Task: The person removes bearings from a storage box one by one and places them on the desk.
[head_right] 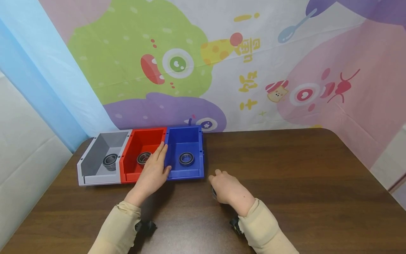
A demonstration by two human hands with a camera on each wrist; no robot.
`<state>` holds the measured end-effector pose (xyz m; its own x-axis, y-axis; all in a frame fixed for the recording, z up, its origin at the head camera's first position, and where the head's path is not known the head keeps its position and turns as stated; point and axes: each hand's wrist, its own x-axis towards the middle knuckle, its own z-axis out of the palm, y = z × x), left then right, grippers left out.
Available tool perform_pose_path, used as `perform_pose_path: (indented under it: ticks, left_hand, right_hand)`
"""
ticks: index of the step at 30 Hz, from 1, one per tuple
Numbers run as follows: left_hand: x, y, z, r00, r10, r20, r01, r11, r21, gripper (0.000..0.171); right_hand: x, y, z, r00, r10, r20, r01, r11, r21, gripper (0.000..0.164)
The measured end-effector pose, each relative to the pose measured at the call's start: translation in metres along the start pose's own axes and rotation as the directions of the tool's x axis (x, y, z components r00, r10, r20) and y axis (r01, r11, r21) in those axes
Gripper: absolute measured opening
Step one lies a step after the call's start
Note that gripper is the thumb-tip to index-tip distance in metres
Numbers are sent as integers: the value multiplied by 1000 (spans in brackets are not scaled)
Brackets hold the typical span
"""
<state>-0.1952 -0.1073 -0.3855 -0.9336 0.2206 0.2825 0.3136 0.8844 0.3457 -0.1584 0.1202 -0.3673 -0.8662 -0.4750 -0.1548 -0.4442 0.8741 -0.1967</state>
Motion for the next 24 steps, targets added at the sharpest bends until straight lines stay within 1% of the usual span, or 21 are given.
perform_pose_path:
  ticks: [8, 17, 22, 24]
  left_hand:
    - [1, 0, 0, 1000, -5, 4, 5, 1000, 0, 70]
    - [1, -1, 0, 1000, 4, 0, -4, 1000, 9, 70]
    - [1, -1, 1, 1000, 0, 5, 0, 1000, 2, 70]
    - [1, -1, 1, 1000, 1, 4, -1, 1000, 0, 70]
  right_hand:
    - [0, 0, -1, 1000, 11, 6, -11, 1000, 0, 37]
    - [1, 1, -1, 1000, 22, 11, -22, 1000, -7, 38]
    - [0, -2, -1, 999, 30, 17, -29, 999, -22, 38]
    - [1, -4, -1, 1000, 25, 8, -25, 999, -22, 38]
